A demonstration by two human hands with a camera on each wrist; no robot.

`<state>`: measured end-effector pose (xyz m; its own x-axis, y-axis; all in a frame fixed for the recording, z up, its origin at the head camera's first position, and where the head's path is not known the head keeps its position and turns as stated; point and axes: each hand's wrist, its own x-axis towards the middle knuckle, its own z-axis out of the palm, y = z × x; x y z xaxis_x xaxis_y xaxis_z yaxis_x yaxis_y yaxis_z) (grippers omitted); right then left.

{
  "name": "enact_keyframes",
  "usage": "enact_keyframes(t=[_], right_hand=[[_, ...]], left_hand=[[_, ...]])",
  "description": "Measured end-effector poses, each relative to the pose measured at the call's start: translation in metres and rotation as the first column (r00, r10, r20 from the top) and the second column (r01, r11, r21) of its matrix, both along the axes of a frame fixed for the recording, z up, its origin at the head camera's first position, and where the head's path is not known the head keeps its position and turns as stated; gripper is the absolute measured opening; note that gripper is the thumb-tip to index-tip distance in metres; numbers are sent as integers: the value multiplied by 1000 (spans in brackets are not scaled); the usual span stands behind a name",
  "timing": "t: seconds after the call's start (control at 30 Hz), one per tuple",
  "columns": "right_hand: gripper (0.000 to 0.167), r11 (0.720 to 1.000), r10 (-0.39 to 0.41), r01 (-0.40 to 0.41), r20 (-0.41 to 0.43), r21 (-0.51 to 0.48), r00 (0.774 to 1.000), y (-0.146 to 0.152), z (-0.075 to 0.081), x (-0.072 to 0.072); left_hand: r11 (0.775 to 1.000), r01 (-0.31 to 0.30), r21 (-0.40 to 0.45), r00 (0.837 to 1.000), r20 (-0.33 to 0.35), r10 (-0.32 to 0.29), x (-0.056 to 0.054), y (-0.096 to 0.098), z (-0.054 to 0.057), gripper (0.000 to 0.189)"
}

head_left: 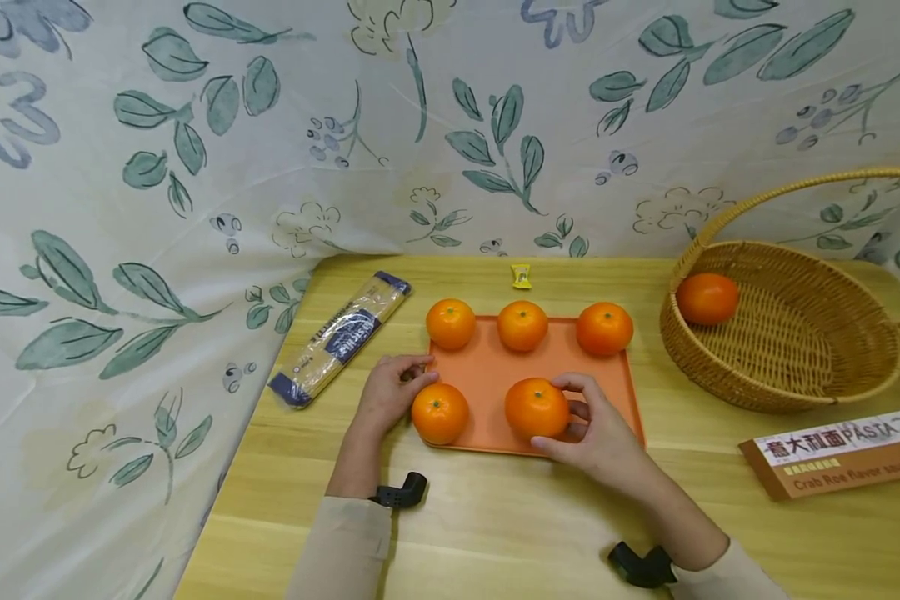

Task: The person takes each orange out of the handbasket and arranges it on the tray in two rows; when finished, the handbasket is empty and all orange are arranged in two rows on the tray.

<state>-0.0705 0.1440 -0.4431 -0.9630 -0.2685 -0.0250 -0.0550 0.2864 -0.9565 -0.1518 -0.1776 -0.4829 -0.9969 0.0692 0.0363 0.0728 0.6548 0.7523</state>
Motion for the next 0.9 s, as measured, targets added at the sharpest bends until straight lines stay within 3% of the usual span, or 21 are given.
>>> enact_keyframes(t=[0.3, 0.67, 0.9], right_hand=[[76, 999, 17, -16, 19, -51, 1000, -12, -11, -3], [74, 992, 104, -101, 30, -80, 994, -12, -20, -5], [74, 993, 118, -118, -23, -5, 993, -10, -21, -5]], left_hand=[[1000, -3, -2, 1000, 5, 3, 2, 1, 0, 33], [1000, -9, -11, 1000, 20, 9, 2, 1, 1, 34], [1000, -7, -12, 1000, 8, 7, 2, 1, 1, 33]])
